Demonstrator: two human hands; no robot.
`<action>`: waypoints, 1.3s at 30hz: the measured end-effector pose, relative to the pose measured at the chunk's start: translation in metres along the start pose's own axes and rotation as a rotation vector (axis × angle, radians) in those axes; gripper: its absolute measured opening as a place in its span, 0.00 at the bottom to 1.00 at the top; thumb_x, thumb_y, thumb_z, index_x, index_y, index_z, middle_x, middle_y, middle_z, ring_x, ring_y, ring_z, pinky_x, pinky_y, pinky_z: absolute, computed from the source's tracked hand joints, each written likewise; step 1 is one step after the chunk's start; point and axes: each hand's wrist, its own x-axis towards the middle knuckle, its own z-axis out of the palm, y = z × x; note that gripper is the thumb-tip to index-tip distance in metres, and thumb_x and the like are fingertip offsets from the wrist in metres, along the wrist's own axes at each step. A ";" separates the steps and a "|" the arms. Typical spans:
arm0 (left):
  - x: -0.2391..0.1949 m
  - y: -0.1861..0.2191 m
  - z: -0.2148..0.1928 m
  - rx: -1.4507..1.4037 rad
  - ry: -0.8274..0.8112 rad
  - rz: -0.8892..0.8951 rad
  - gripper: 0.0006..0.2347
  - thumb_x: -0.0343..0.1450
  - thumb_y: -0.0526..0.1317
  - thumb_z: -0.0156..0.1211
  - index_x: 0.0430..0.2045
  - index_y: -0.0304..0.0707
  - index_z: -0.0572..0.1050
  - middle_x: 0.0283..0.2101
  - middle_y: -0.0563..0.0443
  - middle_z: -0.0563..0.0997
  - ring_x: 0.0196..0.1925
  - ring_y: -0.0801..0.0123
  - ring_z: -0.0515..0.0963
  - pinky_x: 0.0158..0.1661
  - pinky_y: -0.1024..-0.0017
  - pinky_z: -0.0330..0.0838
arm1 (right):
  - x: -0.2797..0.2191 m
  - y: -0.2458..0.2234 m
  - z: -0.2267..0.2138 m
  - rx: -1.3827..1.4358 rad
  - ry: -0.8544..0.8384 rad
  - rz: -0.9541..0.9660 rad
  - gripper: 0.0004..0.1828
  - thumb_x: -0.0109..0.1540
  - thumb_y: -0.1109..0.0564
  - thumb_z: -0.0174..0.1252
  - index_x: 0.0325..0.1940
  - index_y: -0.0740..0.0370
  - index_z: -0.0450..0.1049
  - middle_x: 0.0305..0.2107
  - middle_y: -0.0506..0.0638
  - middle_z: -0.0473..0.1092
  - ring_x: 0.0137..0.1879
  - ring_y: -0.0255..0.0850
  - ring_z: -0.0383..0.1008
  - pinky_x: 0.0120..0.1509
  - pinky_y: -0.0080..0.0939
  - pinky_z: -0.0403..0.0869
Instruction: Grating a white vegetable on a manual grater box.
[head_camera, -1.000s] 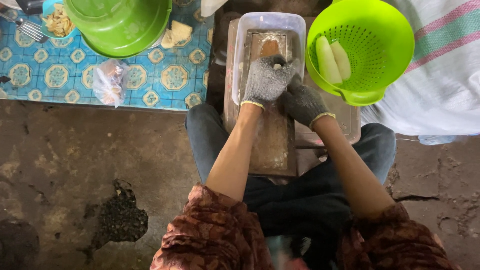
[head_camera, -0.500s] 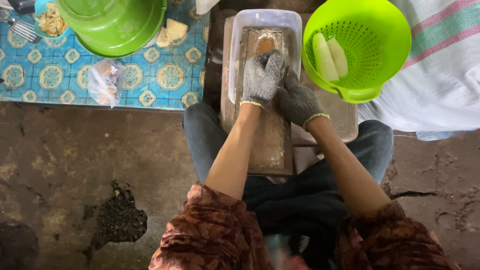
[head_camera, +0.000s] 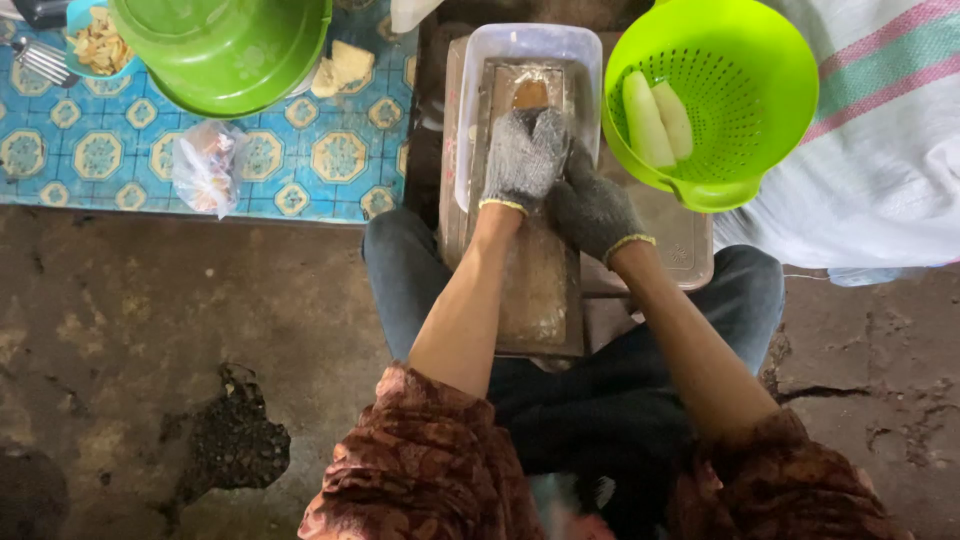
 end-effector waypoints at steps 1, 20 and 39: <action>0.001 -0.003 0.002 0.000 -0.002 -0.002 0.13 0.68 0.40 0.51 0.16 0.33 0.78 0.19 0.49 0.77 0.20 0.66 0.70 0.24 0.66 0.69 | 0.004 0.008 0.003 0.001 -0.001 0.003 0.36 0.64 0.45 0.43 0.77 0.52 0.50 0.46 0.68 0.75 0.47 0.71 0.75 0.48 0.63 0.71; 0.014 -0.001 0.013 0.210 0.130 0.011 0.17 0.68 0.45 0.51 0.18 0.29 0.80 0.18 0.43 0.80 0.17 0.57 0.73 0.23 0.60 0.69 | 0.011 0.025 0.015 -0.187 0.087 -0.241 0.25 0.65 0.49 0.45 0.63 0.64 0.60 0.49 0.72 0.70 0.39 0.74 0.73 0.39 0.67 0.69; 0.042 -0.009 0.024 0.231 0.188 0.028 0.15 0.67 0.48 0.52 0.21 0.35 0.81 0.23 0.45 0.84 0.20 0.58 0.78 0.26 0.62 0.75 | 0.001 0.003 0.005 -0.057 0.014 0.044 0.33 0.65 0.40 0.45 0.72 0.55 0.54 0.43 0.69 0.76 0.46 0.75 0.73 0.41 0.70 0.68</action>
